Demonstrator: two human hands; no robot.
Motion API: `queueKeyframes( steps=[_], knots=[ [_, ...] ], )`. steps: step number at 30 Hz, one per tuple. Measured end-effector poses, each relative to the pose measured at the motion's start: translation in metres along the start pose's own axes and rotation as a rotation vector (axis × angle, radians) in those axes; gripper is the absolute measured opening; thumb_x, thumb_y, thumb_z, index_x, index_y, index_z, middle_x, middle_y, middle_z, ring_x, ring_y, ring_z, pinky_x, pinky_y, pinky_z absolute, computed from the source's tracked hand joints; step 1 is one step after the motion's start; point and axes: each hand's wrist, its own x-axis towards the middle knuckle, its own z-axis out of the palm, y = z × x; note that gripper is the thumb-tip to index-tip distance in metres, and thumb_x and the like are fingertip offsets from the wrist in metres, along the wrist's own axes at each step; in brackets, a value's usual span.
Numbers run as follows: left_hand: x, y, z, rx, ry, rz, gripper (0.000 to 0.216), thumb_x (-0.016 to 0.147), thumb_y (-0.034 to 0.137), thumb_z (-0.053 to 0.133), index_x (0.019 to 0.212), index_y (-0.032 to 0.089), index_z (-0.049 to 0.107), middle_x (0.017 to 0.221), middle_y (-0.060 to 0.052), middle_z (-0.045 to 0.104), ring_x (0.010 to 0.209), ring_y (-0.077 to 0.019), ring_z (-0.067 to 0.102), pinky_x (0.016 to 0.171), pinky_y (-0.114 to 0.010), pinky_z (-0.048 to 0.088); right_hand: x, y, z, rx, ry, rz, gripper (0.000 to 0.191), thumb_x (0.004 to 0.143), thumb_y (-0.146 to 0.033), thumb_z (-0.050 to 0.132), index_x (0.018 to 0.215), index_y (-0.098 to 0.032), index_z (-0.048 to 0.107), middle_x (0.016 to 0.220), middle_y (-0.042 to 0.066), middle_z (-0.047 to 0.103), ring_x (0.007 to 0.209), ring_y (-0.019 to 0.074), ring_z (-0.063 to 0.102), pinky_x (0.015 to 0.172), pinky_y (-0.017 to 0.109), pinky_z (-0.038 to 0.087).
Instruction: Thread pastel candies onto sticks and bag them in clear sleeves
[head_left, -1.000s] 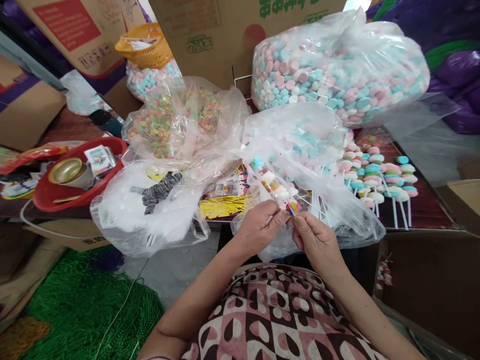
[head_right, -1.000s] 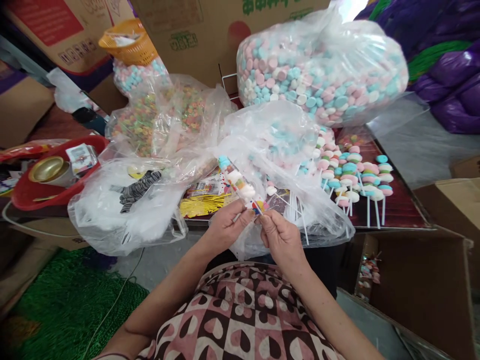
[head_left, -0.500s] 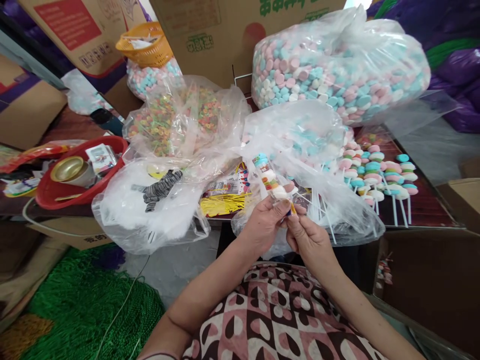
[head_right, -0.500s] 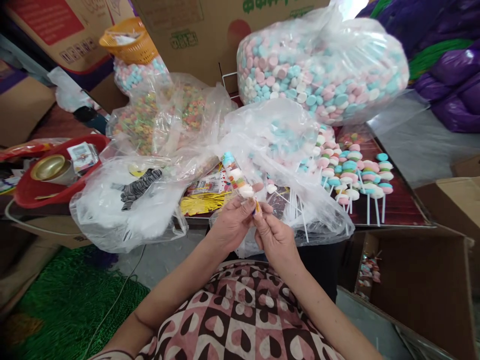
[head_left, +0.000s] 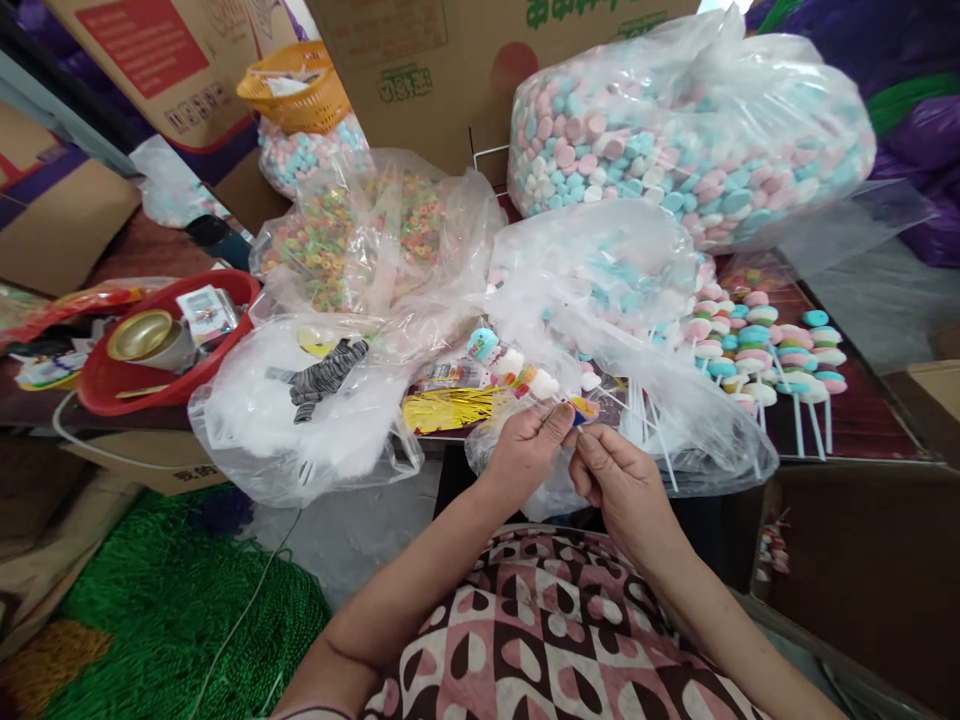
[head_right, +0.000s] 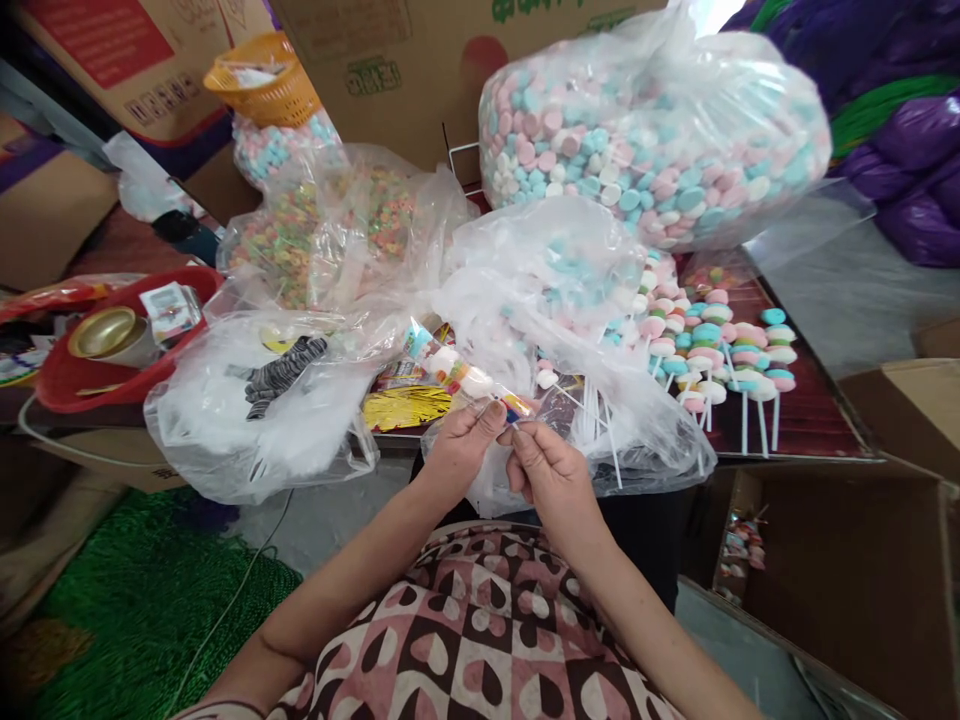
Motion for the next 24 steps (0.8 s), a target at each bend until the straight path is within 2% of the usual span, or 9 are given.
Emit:
queueKeyframes(
  steps=[4, 6, 10, 13, 18, 21, 24],
  knots=[
    [0.001, 0.008, -0.007, -0.335, -0.030, -0.031, 0.043, 0.077, 0.055, 0.070, 0.101, 0.020, 0.070, 0.097, -0.006, 0.071, 0.091, -0.0179, 0.062, 0.085, -0.031, 0.045, 0.000, 0.003, -0.001, -0.025, -0.031, 0.002, 0.034, 0.089, -0.054, 0.059, 0.087, -0.020, 0.062, 0.050, -0.006, 0.046, 0.043, 0.0091, 0.034, 0.042, 0.023, 0.026],
    [0.003, 0.011, -0.007, -0.480, -0.048, -0.043, 0.051, 0.075, 0.057, 0.072, 0.112, 0.022, 0.066, 0.101, -0.006, 0.071, 0.091, -0.0185, 0.064, 0.081, -0.031, 0.047, 0.000, 0.004, -0.001, -0.029, -0.049, 0.000, 0.034, 0.090, -0.053, 0.058, 0.086, -0.020, 0.061, 0.050, -0.006, 0.046, 0.043, 0.0089, 0.034, 0.042, 0.023, 0.026],
    [0.004, 0.012, -0.004, -0.525, -0.068, -0.113, 0.060, 0.076, 0.046, 0.076, 0.127, 0.022, 0.056, 0.075, 0.000, 0.066, 0.084, -0.0187, 0.066, 0.061, -0.025, 0.041, -0.001, 0.004, 0.001, -0.043, -0.072, 0.004, 0.034, 0.089, -0.053, 0.058, 0.084, -0.020, 0.061, 0.050, -0.006, 0.045, 0.043, 0.0090, 0.034, 0.042, 0.023, 0.027],
    [0.003, 0.011, 0.000, -0.522, -0.067, -0.129, 0.063, 0.076, 0.039, 0.077, 0.131, 0.020, 0.053, 0.059, 0.005, 0.054, 0.083, -0.0194, 0.066, 0.062, -0.026, 0.042, -0.001, 0.005, 0.002, -0.056, -0.063, 0.005, 0.035, 0.088, -0.054, 0.058, 0.081, -0.020, 0.061, 0.050, -0.006, 0.045, 0.043, 0.0094, 0.035, 0.042, 0.023, 0.028],
    [0.001, 0.003, 0.007, -0.506, -0.104, -0.146, 0.059, 0.076, 0.046, 0.076, 0.125, 0.018, 0.058, 0.052, 0.006, 0.044, 0.082, -0.0195, 0.067, 0.075, -0.030, 0.049, -0.003, 0.014, 0.006, -0.034, -0.042, 0.021, 0.038, 0.087, -0.055, 0.060, 0.073, -0.020, 0.059, 0.048, -0.005, 0.045, 0.042, 0.0088, 0.034, 0.040, 0.023, 0.027],
    [0.001, -0.003, 0.007, -0.464, -0.139, -0.156, 0.046, 0.078, 0.049, 0.072, 0.110, 0.017, 0.065, 0.050, 0.006, 0.041, 0.074, -0.0190, 0.065, 0.064, -0.028, 0.049, -0.002, 0.013, 0.006, -0.033, -0.061, 0.019, 0.040, 0.089, -0.055, 0.058, 0.071, -0.019, 0.060, 0.048, -0.005, 0.047, 0.040, 0.0079, 0.034, 0.039, 0.022, 0.026],
    [0.000, -0.001, 0.002, -0.411, -0.192, -0.204, 0.040, 0.079, 0.056, 0.068, 0.088, 0.017, 0.065, 0.052, 0.004, 0.045, 0.056, -0.0162, 0.058, 0.051, -0.028, 0.045, 0.001, -0.004, -0.009, -0.228, -0.245, 0.013, 0.044, 0.089, -0.055, 0.058, 0.064, -0.019, 0.062, 0.050, -0.002, 0.055, 0.042, 0.0094, 0.042, 0.042, 0.023, 0.034]
  ],
)
